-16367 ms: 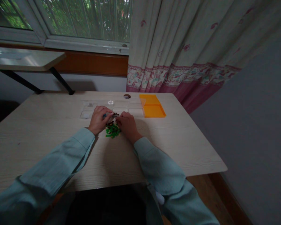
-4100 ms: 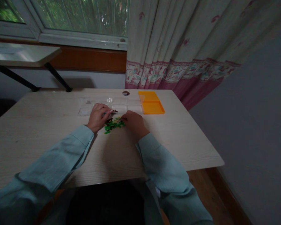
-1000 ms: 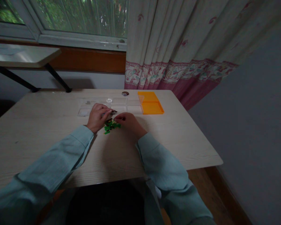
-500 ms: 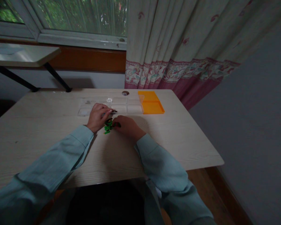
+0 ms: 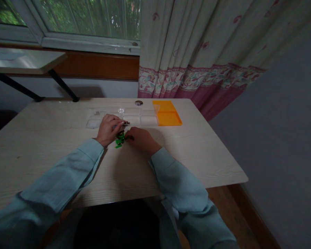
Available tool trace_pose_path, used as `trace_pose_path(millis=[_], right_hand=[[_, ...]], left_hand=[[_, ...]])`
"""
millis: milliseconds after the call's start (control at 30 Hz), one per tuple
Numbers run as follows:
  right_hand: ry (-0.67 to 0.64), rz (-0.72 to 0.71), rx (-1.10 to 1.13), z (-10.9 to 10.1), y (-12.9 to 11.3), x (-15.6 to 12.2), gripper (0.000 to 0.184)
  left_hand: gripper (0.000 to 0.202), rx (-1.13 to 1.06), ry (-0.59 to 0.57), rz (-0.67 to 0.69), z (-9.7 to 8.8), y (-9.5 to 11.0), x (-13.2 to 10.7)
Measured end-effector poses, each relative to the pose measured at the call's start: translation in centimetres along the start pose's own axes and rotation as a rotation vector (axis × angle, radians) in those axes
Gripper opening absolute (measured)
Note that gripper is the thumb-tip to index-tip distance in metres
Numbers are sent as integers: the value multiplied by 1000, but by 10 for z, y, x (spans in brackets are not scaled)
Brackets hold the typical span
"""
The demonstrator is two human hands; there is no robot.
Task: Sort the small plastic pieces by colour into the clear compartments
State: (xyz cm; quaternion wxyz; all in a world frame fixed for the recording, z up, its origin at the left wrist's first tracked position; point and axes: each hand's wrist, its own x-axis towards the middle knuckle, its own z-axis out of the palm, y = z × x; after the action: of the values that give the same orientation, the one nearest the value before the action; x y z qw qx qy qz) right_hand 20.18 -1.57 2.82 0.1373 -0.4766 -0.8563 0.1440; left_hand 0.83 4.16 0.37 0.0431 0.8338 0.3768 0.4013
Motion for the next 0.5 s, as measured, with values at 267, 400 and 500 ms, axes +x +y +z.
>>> trace_pose_path(millis=[267,400,500], right_hand=[[0,9,24,2,-1,1,17],[26,-2,47,4,2,3,16],[68,17,88,3,6,4,16]], left_hand=[[27,-2,13,-9,1,0,0],[28,2,21,-7,1,0,-1],[29,9,16,-6,2,-1,-1]])
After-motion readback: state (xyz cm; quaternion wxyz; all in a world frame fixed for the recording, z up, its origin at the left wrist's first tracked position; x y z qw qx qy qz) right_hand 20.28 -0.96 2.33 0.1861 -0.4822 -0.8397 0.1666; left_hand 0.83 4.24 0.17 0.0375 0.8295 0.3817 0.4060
